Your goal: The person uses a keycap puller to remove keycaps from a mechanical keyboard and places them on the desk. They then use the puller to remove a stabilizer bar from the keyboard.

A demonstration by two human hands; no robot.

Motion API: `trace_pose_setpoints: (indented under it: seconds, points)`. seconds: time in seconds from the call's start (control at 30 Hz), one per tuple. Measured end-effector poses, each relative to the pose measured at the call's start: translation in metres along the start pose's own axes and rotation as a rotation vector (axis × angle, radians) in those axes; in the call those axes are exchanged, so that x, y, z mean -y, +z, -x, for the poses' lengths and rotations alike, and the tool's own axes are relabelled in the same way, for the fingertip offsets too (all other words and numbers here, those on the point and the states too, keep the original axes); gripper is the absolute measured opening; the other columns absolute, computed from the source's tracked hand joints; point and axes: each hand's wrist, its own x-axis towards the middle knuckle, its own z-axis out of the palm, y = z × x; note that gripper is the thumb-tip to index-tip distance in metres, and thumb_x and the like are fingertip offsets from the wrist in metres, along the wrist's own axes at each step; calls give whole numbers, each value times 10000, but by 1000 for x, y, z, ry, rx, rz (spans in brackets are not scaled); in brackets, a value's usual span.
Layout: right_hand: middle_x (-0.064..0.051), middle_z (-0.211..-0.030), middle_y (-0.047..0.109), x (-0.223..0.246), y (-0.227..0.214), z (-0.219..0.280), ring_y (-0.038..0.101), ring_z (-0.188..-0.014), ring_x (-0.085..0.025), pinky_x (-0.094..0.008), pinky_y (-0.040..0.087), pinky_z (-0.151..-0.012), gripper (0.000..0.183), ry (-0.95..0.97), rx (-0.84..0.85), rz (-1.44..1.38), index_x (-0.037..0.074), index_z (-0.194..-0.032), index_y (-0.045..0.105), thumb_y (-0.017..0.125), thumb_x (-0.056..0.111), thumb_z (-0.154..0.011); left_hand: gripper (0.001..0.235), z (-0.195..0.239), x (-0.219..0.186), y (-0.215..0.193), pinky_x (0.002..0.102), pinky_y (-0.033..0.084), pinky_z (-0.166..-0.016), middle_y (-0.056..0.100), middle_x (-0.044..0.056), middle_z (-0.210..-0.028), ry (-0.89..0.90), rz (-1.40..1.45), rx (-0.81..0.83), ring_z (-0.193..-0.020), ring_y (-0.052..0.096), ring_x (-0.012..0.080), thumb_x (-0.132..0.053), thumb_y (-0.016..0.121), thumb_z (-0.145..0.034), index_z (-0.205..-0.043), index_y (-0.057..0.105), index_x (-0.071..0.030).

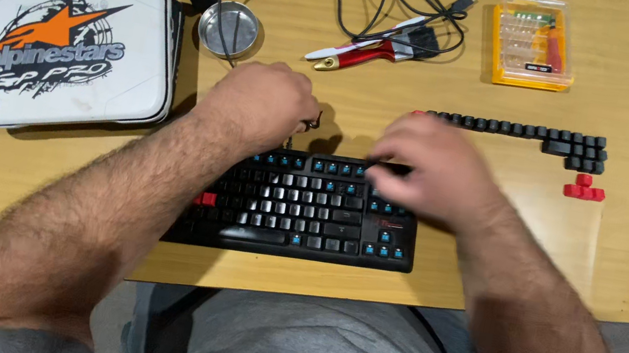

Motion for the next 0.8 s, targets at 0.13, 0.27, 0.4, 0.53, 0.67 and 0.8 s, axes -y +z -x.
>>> trace_pose_setpoints:
  seconds: [0.13, 0.27, 0.4, 0.53, 0.67, 0.8]
  points:
    - [-4, -1023, 705, -39, -70, 32, 695, -973, -197, -332, 560, -881, 232, 120, -140, -31, 165, -1064, 777, 833, 212, -844, 162, 13, -14, -30, 474, 614, -726, 660, 41, -873, -4, 53, 58, -866, 687, 303, -324, 740, -896, -984, 735, -187]
    - [-124, -984, 708, -58, -128, 70, 646, -960, -253, -408, 533, -942, 129, 113, -237, 307, 2, -1067, 789, 903, -5, -1006, 462, 34, -35, -55, 531, 452, -957, 682, 56, -1259, -42, 412, -45, -1186, 591, 325, -423, 695, -893, -1290, 678, -187]
    - [-10, -988, 696, -92, -144, 104, 606, -1043, -238, -451, 390, -1051, 171, 290, -2, 608, 173, -1029, 834, 891, 251, -888, 1053, 46, -64, -69, 562, 205, -1206, 446, 64, -1589, -3, 595, 134, -1450, 369, 312, -534, 939, -682, -1535, 427, -188]
    - [-3, -996, 734, -67, -131, 87, 559, -1079, -261, -473, 408, -1034, 212, 666, 210, 561, 167, -1049, 826, 837, 281, -870, 1447, 53, -75, -35, 531, 245, -1175, 384, 129, -1584, 85, 474, 147, -1435, 345, 349, -675, 1079, -504, -1592, 298, -125]
    - [28, -990, 712, -105, -119, 107, 585, -1072, -264, -441, 374, -967, 216, 556, 217, 627, 223, -1005, 831, 806, 348, -830, 1673, 65, -79, -22, 488, 332, -1109, 423, 122, -1521, 123, 247, -21, -1348, 420, 337, -793, 1096, -256, -1580, 326, -118]
    - [45, -1013, 724, -110, -110, 105, 566, -1110, -254, -449, 362, -1019, 194, 588, 235, 599, 226, -994, 833, 766, 315, -836, 1668, 69, -77, -14, 511, 315, -1127, 401, 136, -1514, 103, 159, -46, -1308, 430, 342, -784, 1054, -255, -1597, 305, -138]
